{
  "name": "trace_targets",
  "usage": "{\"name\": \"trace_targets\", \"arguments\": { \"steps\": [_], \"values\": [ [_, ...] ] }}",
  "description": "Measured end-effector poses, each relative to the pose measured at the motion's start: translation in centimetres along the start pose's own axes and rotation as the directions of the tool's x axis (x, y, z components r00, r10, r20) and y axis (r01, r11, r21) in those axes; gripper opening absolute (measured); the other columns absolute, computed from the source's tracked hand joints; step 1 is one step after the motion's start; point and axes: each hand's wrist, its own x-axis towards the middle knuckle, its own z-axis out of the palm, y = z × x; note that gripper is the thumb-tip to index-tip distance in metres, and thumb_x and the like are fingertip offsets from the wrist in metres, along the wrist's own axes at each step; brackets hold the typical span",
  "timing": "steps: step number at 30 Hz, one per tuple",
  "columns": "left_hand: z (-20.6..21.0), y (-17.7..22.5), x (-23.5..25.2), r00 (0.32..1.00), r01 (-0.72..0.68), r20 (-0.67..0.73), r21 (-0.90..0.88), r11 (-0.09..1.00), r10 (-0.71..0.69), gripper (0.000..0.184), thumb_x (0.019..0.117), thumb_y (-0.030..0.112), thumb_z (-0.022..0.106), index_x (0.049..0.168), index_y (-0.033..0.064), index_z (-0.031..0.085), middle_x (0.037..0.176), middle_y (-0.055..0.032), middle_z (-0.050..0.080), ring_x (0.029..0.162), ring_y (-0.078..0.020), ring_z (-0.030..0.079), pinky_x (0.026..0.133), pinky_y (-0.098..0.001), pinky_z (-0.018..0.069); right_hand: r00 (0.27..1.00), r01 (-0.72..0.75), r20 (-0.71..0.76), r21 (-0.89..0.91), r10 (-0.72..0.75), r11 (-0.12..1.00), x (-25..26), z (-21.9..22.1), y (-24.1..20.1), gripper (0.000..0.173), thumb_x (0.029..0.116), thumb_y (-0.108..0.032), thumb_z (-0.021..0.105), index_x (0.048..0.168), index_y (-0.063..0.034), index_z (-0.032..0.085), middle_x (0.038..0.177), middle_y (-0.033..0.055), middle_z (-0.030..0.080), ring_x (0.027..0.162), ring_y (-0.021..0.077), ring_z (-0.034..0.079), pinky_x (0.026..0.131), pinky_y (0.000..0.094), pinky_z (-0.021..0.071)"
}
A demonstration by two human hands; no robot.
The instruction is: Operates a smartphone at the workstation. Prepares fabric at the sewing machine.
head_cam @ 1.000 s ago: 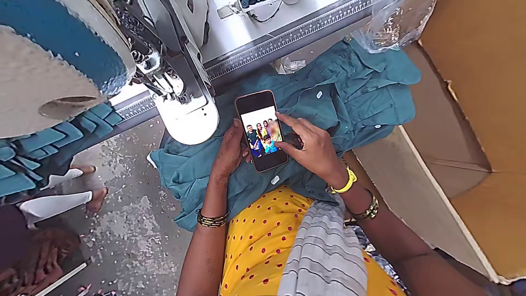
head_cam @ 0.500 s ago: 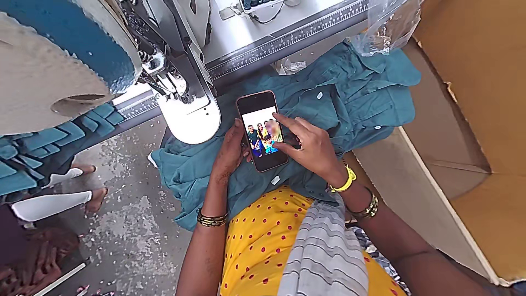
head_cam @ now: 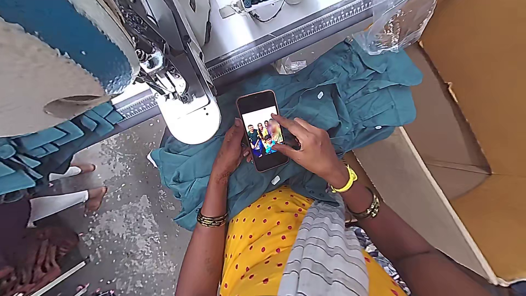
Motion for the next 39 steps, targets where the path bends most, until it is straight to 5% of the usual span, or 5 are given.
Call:
{"name": "trace_targets", "arguments": {
  "steps": [8, 16, 22, 39],
  "values": [
    [0.0, 0.0, 0.0, 1.000, 0.002, -0.005, -0.007, 1.000, -0.002, 0.042, 0.1083, 0.051, 0.030, 0.111, 0.0209, 0.060, 0.074, 0.0052, 0.065, 0.045, 0.0005, 0.050, 0.041, -0.0136, 0.0446, 1.000, -0.001, -0.018, -0.043, 0.000, 0.999, 0.1, 0.3, -0.1, 0.057, 0.0886, -0.034, 0.079, 0.141, -0.0160, 0.065, 0.092, 0.0079, 0.065, 0.063, 0.0179, 0.059, 0.051, 0.0347, 0.0482],
    [-0.1, -0.1, 0.0, 1.000, -0.011, 0.013, -0.016, 1.000, 0.011, 0.042, 0.1084, 0.051, 0.031, 0.112, 0.0196, 0.059, 0.073, 0.0039, 0.064, 0.044, -0.0002, 0.049, 0.040, -0.0141, 0.0437, 0.992, 0.062, -0.105, -0.092, -0.072, 0.994, 0.3, 1.0, -0.1, 0.026, 0.0933, -0.026, 0.074, 0.115, -0.0130, 0.077, 0.082, 0.0059, 0.061, 0.063, 0.0176, 0.060, 0.051, 0.0318, 0.0480],
    [0.0, 0.0, -0.1, 1.000, 0.005, -0.002, -0.017, 1.000, -0.005, 0.041, 0.1101, 0.046, 0.027, 0.107, 0.0194, 0.057, 0.065, 0.0054, 0.059, 0.042, -0.0001, 0.047, 0.040, -0.0143, 0.0440, 0.984, 0.068, -0.158, -0.080, -0.080, 0.994, 0.3, 1.1, -0.1, 0.019, 0.0941, -0.021, 0.072, 0.109, -0.0109, 0.078, 0.080, 0.0061, 0.060, 0.062, 0.0169, 0.058, 0.051, 0.0307, 0.0472],
    [-0.1, -0.1, -0.1, 1.000, -0.008, 0.007, 0.007, 1.000, 0.008, 0.044, 0.1087, 0.051, 0.029, 0.110, 0.0197, 0.060, 0.070, 0.0044, 0.063, 0.044, -0.0001, 0.048, 0.040, -0.0141, 0.0434, 0.974, -0.017, -0.227, 0.036, 0.025, 0.999, -0.1, 0.2, 0.4, 0.019, 0.0944, -0.011, 0.070, 0.112, -0.0106, 0.077, 0.092, 0.0064, 0.069, 0.073, 0.0143, 0.064, 0.062, 0.0298, 0.0540]
  ]
}}
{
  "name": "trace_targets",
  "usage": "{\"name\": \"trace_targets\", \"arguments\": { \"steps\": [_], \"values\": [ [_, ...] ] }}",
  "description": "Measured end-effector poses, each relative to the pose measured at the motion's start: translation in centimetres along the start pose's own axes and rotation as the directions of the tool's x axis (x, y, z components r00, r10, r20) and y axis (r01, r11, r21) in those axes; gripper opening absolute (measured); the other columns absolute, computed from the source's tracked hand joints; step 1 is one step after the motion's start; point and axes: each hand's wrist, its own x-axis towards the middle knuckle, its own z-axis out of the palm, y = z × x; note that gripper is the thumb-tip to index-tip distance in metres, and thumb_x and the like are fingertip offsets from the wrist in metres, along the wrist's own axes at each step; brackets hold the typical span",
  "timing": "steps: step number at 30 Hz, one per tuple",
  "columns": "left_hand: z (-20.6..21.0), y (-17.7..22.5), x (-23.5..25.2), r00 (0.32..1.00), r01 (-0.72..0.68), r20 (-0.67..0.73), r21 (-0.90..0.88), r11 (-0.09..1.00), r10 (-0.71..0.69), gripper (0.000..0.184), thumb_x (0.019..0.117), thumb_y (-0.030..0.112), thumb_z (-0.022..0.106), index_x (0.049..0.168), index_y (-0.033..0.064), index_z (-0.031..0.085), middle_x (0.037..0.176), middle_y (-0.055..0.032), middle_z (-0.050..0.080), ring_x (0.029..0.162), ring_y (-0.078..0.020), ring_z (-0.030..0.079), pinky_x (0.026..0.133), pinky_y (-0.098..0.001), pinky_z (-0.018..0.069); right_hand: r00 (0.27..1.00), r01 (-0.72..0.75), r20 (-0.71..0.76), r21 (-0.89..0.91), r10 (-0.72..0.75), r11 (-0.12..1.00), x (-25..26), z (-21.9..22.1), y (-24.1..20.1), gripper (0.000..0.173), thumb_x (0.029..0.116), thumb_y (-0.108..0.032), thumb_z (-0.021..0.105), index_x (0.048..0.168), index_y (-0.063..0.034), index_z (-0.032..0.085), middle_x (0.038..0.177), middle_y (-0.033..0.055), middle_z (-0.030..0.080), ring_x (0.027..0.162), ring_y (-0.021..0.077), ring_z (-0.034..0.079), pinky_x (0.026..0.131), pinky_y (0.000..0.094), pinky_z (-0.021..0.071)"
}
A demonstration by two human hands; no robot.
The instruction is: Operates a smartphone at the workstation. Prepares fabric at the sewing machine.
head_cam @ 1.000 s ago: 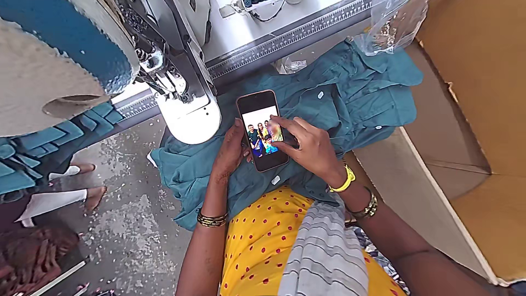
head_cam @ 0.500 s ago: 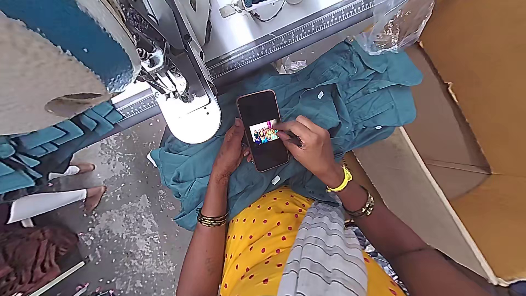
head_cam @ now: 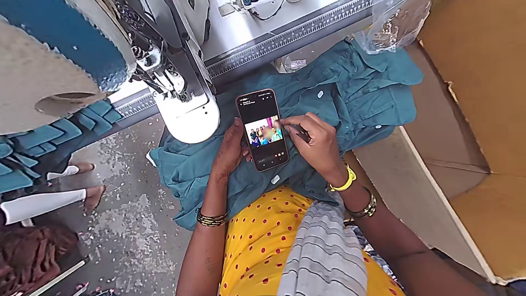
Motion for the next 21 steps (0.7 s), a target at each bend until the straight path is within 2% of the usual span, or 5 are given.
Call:
{"name": "trace_targets", "arguments": {
  "steps": [7, 16, 21],
  "values": [
    [0.01, -0.03, 0.02, 1.000, 0.011, -0.007, 0.003, 1.000, -0.011, 0.046, 0.1089, 0.051, 0.027, 0.110, 0.0193, 0.060, 0.068, 0.0037, 0.061, 0.043, -0.0010, 0.048, 0.039, -0.0148, 0.0433, 0.999, -0.027, 0.034, 0.002, 0.027, 1.000, -0.15, -0.12, 0.07, 0.022, 0.0953, -0.018, 0.071, 0.116, -0.0125, 0.076, 0.090, 0.0058, 0.066, 0.067, 0.0127, 0.060, 0.057, 0.0285, 0.0511],
    [0.01, 0.06, 0.03, 1.000, 0.007, -0.001, 0.011, 1.000, -0.007, 0.045, 0.1088, 0.051, 0.027, 0.108, 0.0196, 0.060, 0.066, 0.0046, 0.060, 0.042, -0.0005, 0.047, 0.039, -0.0145, 0.0429, 0.999, -0.025, 0.043, 0.002, 0.025, 1.000, -0.34, 0.03, 0.07, 0.023, 0.0954, -0.014, 0.069, 0.117, -0.0116, 0.076, 0.091, 0.0058, 0.067, 0.068, 0.0130, 0.060, 0.058, 0.0290, 0.0506],
    [0.00, 0.03, 0.00, 1.000, 0.007, -0.003, 0.015, 1.000, -0.006, 0.046, 0.1087, 0.052, 0.027, 0.110, 0.0197, 0.060, 0.069, 0.0039, 0.062, 0.043, -0.0006, 0.048, 0.039, -0.0146, 0.0430, 0.998, -0.022, 0.059, 0.019, 0.021, 1.000, -0.34, 0.04, 0.11, 0.030, 0.0922, -0.025, 0.076, 0.120, -0.0132, 0.075, 0.090, 0.0049, 0.066, 0.064, 0.0120, 0.057, 0.054, 0.0284, 0.0481]
  ]
}}
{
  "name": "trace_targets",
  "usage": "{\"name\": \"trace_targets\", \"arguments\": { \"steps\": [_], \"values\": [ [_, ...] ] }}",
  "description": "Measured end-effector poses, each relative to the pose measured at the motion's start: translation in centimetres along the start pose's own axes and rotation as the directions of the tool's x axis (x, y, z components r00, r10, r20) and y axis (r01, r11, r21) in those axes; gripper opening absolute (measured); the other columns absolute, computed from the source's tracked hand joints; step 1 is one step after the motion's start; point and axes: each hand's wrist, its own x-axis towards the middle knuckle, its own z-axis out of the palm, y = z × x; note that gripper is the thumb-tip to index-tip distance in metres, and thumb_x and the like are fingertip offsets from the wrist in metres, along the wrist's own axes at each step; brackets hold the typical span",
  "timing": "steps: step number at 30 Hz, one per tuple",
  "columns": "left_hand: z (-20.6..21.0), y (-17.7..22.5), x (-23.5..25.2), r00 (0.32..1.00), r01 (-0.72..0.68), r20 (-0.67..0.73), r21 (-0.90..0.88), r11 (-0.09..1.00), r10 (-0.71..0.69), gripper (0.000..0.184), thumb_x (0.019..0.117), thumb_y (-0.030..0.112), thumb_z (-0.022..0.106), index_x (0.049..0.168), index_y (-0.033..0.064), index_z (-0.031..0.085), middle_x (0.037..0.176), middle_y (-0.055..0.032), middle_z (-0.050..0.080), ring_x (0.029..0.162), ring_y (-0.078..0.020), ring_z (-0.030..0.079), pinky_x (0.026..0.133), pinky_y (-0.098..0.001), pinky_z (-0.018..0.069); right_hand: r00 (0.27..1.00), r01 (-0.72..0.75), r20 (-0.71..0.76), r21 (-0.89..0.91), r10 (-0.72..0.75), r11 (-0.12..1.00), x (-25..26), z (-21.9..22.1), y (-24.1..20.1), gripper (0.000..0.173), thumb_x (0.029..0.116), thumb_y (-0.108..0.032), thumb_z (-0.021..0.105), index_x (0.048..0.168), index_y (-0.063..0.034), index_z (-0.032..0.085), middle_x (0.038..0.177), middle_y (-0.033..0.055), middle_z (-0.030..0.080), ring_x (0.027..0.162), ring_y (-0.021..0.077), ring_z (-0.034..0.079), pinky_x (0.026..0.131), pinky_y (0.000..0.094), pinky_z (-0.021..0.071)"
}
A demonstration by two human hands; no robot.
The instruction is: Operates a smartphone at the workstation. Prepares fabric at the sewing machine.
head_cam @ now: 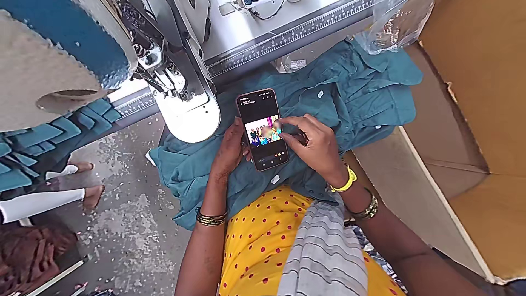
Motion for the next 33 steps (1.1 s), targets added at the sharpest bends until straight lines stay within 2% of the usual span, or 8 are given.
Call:
{"name": "trace_targets", "arguments": {
  "steps": [4, 9, 14, 30, 33],
  "values": [
    [-0.02, -0.02, 0.04, 1.000, -0.012, 0.005, 0.000, 1.000, 0.012, 0.046, 0.1095, 0.050, 0.026, 0.112, 0.0194, 0.060, 0.071, 0.0036, 0.063, 0.043, -0.0007, 0.048, 0.039, -0.0146, 0.0433, 1.000, 0.004, 0.029, -0.006, -0.004, 1.000, 0.06, -0.04, -0.13, 0.040, 0.0903, -0.032, 0.078, 0.125, -0.0133, 0.073, 0.089, 0.0047, 0.064, 0.065, 0.0132, 0.057, 0.054, 0.0300, 0.0472],
    [-0.04, -0.04, 0.06, 1.000, -0.011, 0.012, -0.008, 1.000, 0.011, 0.045, 0.1100, 0.048, 0.025, 0.110, 0.0190, 0.059, 0.069, 0.0038, 0.062, 0.043, -0.0005, 0.048, 0.039, -0.0145, 0.0432, 0.996, 0.017, 0.084, 0.004, -0.018, 1.000, 0.01, -0.06, -0.18, 0.049, 0.0882, -0.038, 0.079, 0.129, -0.0135, 0.071, 0.096, 0.0064, 0.067, 0.070, 0.0151, 0.062, 0.057, 0.0321, 0.0522],
    [-0.03, 0.07, 0.06, 1.000, -0.013, 0.013, 0.003, 1.000, 0.013, 0.046, 0.1094, 0.050, 0.026, 0.112, 0.0194, 0.060, 0.073, 0.0035, 0.065, 0.044, -0.0003, 0.049, 0.039, -0.0140, 0.0436, 0.993, 0.065, 0.099, -0.012, -0.064, 0.998, 0.02, 0.12, -0.20, 0.056, 0.0853, -0.042, 0.081, 0.132, -0.0139, 0.069, 0.092, 0.0065, 0.065, 0.067, 0.0159, 0.059, 0.055, 0.0321, 0.0490],
    [-0.01, 0.04, 0.06, 1.000, -0.015, 0.014, -0.009, 1.000, 0.015, 0.045, 0.1100, 0.048, 0.025, 0.111, 0.0188, 0.060, 0.071, 0.0033, 0.063, 0.044, -0.0004, 0.048, 0.039, -0.0140, 0.0425, 0.993, 0.098, 0.068, -0.064, -0.094, 0.993, 0.09, 0.59, -0.47, 0.053, 0.0868, -0.041, 0.080, 0.132, -0.0140, 0.070, 0.086, 0.0059, 0.062, 0.064, 0.0167, 0.058, 0.051, 0.0319, 0.0462],
    [-0.07, 0.07, 0.00, 1.000, -0.019, 0.016, -0.014, 1.000, 0.019, 0.045, 0.1099, 0.048, 0.026, 0.111, 0.0184, 0.060, 0.071, 0.0027, 0.063, 0.044, -0.0009, 0.048, 0.039, -0.0144, 0.0429, 0.994, 0.090, 0.074, -0.075, -0.085, 0.993, 0.03, 0.57, -0.38, 0.053, 0.0870, -0.040, 0.080, 0.132, -0.0146, 0.070, 0.088, 0.0061, 0.063, 0.066, 0.0173, 0.060, 0.051, 0.0328, 0.0483]
  ]
}}
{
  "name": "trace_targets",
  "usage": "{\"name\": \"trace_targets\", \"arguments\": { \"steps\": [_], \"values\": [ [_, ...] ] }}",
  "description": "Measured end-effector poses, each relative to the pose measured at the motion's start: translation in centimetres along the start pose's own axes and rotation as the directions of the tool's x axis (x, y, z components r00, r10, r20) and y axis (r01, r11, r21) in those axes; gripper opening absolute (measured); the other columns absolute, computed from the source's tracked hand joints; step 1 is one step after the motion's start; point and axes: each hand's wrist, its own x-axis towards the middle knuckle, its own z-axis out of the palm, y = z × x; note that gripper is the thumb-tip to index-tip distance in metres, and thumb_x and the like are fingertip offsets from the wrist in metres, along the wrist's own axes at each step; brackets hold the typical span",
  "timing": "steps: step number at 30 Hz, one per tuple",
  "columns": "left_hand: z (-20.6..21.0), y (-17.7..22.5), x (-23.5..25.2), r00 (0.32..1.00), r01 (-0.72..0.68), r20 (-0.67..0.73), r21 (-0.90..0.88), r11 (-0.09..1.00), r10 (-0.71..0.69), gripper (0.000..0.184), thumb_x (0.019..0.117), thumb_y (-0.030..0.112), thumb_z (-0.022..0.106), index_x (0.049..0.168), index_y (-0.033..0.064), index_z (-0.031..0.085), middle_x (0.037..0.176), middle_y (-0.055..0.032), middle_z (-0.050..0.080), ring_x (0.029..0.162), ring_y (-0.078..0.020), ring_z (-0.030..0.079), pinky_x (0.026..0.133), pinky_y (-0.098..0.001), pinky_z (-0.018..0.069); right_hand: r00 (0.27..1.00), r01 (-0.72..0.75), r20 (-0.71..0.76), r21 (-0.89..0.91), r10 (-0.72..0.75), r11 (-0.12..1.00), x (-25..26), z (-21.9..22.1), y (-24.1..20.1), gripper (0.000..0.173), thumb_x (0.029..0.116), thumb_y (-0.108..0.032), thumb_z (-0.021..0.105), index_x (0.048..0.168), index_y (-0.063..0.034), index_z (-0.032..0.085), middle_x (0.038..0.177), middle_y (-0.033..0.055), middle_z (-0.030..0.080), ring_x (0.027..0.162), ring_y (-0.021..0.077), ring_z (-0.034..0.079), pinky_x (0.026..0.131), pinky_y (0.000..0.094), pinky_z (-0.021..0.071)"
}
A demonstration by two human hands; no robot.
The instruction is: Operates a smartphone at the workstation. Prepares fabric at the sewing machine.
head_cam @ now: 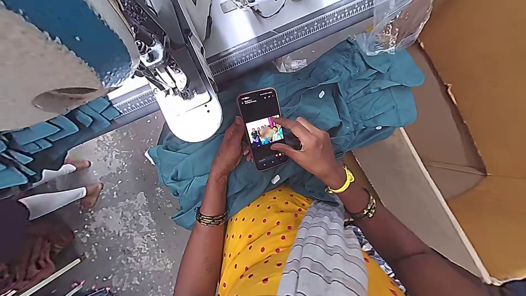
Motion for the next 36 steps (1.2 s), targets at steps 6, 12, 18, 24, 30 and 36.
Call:
{"name": "trace_targets", "arguments": {
  "steps": [6, 12, 18, 24, 30, 36],
  "values": [
    [-0.10, -0.16, 0.02, 1.000, -0.005, 0.013, -0.013, 1.000, 0.005, 0.045, 0.1103, 0.047, 0.026, 0.110, 0.0178, 0.060, 0.070, 0.0027, 0.062, 0.044, -0.0011, 0.048, 0.040, -0.0145, 0.0433, 1.000, 0.003, -0.006, 0.003, -0.003, 1.000, -0.05, 0.01, -0.05, 0.054, 0.0867, -0.041, 0.080, 0.132, -0.0140, 0.070, 0.085, 0.0059, 0.062, 0.062, 0.0164, 0.057, 0.051, 0.0321, 0.0465],
    [0.08, -0.09, -0.03, 1.000, 0.004, -0.008, -0.019, 1.000, -0.004, 0.044, 0.1104, 0.047, 0.025, 0.109, 0.0187, 0.059, 0.068, 0.0038, 0.061, 0.043, -0.0007, 0.048, 0.039, -0.0146, 0.0437, 1.000, -0.021, 0.015, 0.004, 0.021, 1.000, -0.14, -0.17, -0.01, 0.053, 0.0867, -0.039, 0.080, 0.132, -0.0135, 0.070, 0.086, 0.0064, 0.062, 0.062, 0.0170, 0.057, 0.050, 0.0327, 0.0461],
    [-0.01, -0.12, -0.01, 1.000, 0.003, -0.001, -0.020, 1.000, -0.003, 0.043, 0.1105, 0.046, 0.026, 0.109, 0.0184, 0.058, 0.068, 0.0037, 0.060, 0.043, -0.0009, 0.047, 0.040, -0.0145, 0.0434, 0.999, -0.033, 0.013, 0.003, 0.033, 0.999, -0.19, -0.15, 0.09, 0.053, 0.0864, -0.040, 0.080, 0.132, -0.0136, 0.070, 0.087, 0.0060, 0.062, 0.063, 0.0161, 0.057, 0.051, 0.0321, 0.0467],
    [0.07, -0.08, -0.01, 1.000, 0.001, 0.001, -0.035, 0.999, -0.001, 0.043, 0.1104, 0.046, 0.026, 0.108, 0.0186, 0.059, 0.068, 0.0042, 0.060, 0.043, -0.0001, 0.047, 0.039, -0.0139, 0.0432, 1.000, -0.023, 0.011, 0.006, 0.023, 1.000, -0.09, -0.05, 0.01, 0.054, 0.0862, -0.040, 0.080, 0.132, -0.0139, 0.070, 0.088, 0.0061, 0.062, 0.063, 0.0164, 0.056, 0.051, 0.0324, 0.0459],
    [0.03, -0.11, 0.02, 1.000, 0.001, 0.006, -0.034, 0.999, -0.001, 0.043, 0.1107, 0.045, 0.025, 0.107, 0.0184, 0.058, 0.067, 0.0041, 0.060, 0.043, -0.0001, 0.046, 0.039, -0.0138, 0.0427, 1.000, -0.011, 0.002, 0.000, 0.011, 1.000, -0.05, 0.27, 0.01, 0.047, 0.0883, -0.038, 0.079, 0.127, -0.0135, 0.072, 0.085, 0.0055, 0.060, 0.062, 0.0160, 0.056, 0.051, 0.0316, 0.0455],
    [0.10, -0.05, 0.03, 1.000, 0.007, -0.003, -0.019, 1.000, -0.007, 0.043, 0.1105, 0.046, 0.026, 0.104, 0.0185, 0.058, 0.064, 0.0051, 0.057, 0.042, -0.0002, 0.046, 0.039, -0.0142, 0.0426, 0.993, -0.006, -0.120, 0.044, 0.012, 0.999, 0.21, 0.42, -0.11, 0.013, 0.0922, -0.018, 0.075, 0.100, -0.0076, 0.078, 0.082, 0.0054, 0.063, 0.066, 0.0132, 0.059, 0.055, 0.0274, 0.0491]
  ]
}}
